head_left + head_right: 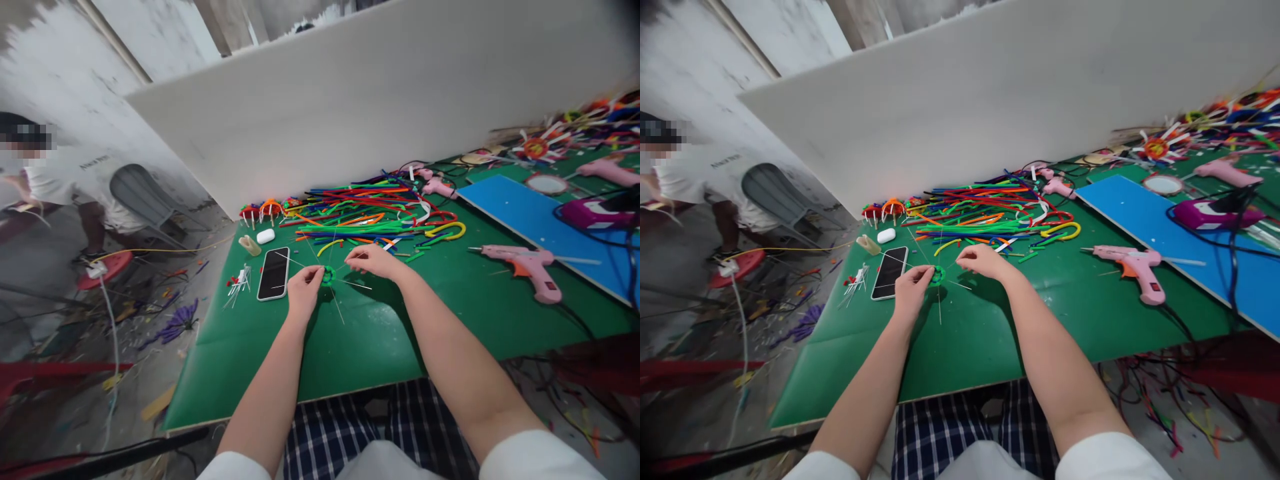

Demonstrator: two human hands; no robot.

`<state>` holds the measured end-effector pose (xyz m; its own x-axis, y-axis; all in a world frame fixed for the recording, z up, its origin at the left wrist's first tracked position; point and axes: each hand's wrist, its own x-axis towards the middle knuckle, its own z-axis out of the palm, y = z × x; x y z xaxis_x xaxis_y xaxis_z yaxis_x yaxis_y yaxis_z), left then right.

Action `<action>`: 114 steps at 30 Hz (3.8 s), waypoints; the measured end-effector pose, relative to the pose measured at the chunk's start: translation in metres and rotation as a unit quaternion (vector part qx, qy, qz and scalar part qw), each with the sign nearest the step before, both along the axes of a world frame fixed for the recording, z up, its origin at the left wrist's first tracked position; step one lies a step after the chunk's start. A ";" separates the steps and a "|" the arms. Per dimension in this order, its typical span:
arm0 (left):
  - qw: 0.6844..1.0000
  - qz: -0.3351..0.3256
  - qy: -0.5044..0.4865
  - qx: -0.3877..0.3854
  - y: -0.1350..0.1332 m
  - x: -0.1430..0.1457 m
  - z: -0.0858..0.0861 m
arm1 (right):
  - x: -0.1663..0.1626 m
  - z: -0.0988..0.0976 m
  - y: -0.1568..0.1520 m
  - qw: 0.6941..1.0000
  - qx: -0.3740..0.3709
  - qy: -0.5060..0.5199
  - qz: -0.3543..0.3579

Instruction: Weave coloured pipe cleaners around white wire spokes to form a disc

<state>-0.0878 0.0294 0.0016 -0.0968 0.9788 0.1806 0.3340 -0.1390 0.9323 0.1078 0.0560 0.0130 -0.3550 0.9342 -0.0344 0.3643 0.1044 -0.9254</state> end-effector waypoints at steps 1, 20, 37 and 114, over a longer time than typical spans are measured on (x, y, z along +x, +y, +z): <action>1.000 -0.006 -0.008 -0.010 0.000 0.000 -0.001 | 0.004 -0.002 0.003 0.997 0.042 -0.024 -0.060; 0.937 -0.081 -0.260 -0.218 0.000 0.001 0.003 | 0.023 -0.034 0.020 0.858 0.251 -0.340 -0.291; 0.943 -0.155 -0.193 -0.225 -0.006 0.008 0.005 | 0.019 -0.023 0.015 0.848 0.217 -0.374 -0.307; 0.944 -0.146 -0.231 -0.182 -0.012 0.010 0.023 | -0.035 -0.004 -0.012 0.921 -0.143 0.361 -0.007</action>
